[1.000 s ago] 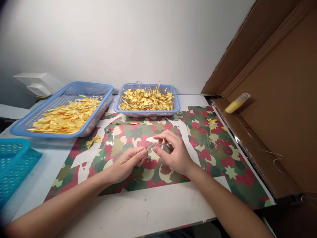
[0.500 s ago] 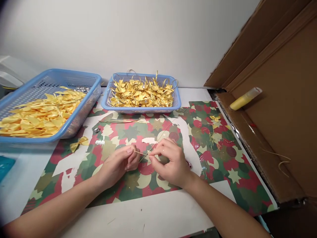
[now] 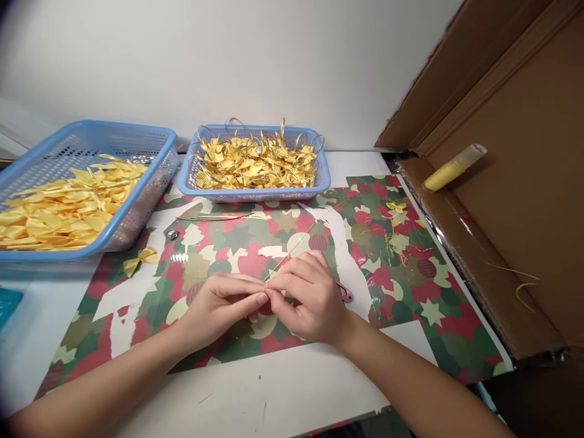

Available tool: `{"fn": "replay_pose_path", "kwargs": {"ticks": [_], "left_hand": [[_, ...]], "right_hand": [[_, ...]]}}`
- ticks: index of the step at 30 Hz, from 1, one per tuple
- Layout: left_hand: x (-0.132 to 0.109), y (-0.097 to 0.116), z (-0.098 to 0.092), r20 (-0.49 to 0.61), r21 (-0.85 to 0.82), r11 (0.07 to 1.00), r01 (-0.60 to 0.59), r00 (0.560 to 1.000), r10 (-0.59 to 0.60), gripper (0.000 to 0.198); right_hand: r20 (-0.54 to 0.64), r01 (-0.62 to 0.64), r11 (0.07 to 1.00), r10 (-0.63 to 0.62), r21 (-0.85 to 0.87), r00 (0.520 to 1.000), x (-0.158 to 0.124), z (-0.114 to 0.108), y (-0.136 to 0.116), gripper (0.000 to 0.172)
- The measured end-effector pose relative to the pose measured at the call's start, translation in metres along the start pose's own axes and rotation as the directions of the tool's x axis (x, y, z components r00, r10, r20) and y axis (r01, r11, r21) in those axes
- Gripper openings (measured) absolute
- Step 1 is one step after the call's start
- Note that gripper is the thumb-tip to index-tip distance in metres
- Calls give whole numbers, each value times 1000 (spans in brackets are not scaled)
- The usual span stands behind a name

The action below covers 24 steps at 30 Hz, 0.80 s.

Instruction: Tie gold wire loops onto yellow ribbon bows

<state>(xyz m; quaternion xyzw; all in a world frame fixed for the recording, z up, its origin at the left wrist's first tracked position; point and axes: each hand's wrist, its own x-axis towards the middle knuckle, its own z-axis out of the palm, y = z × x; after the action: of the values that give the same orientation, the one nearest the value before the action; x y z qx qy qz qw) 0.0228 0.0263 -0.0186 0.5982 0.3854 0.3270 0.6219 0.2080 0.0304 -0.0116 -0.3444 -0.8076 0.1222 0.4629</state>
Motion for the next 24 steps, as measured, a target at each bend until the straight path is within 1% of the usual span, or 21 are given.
{"fn": "replay_pose_path", "kwargs": {"ticks": [2, 5, 6, 8, 11, 13, 16, 19, 22, 24], "left_hand": [[0, 1, 1, 19, 36, 999, -17, 1000, 16, 21], [0, 1, 0, 18, -17, 1000, -2, 1000, 2, 19], [0, 1, 0, 9, -44, 999, -3, 1000, 3, 18], [0, 1, -2, -11, -92, 996, -21, 1000, 20, 20], [0, -1, -4, -33, -118, 992, -50, 998, 46, 24], [0, -3, -5, -28, -118, 992, -46, 999, 43, 26], [-1, -5, -5, -10, -132, 991, -34, 999, 33, 26], [-1, -6, -5, 3, -148, 988, -34, 999, 35, 25], [0, -6, -5, -1, -149, 988, -41, 999, 41, 25], [0, -6, -5, -16, -159, 987, -37, 999, 35, 25]], "right_hand": [[22, -43, 999, 42, 23, 999, 0, 0, 2, 11], [80, -153, 984, 146, 88, 986, 0, 0, 3, 9], [113, -200, 972, 186, 123, 976, 0, 0, 4, 7], [203, -278, 940, 238, 197, 950, 1, -1, 5, 9], [344, -337, 901, 236, 274, 909, 3, -3, 5, 8], [396, -364, 883, 233, 297, 888, 4, -4, 5, 7], [440, -393, 870, 240, 298, 865, 2, -4, 5, 7], [475, -393, 870, 222, 297, 851, 1, -4, 5, 9], [497, -370, 878, 186, 303, 848, 0, -4, 5, 12], [490, -350, 886, 170, 304, 855, 0, -4, 5, 12]]}}
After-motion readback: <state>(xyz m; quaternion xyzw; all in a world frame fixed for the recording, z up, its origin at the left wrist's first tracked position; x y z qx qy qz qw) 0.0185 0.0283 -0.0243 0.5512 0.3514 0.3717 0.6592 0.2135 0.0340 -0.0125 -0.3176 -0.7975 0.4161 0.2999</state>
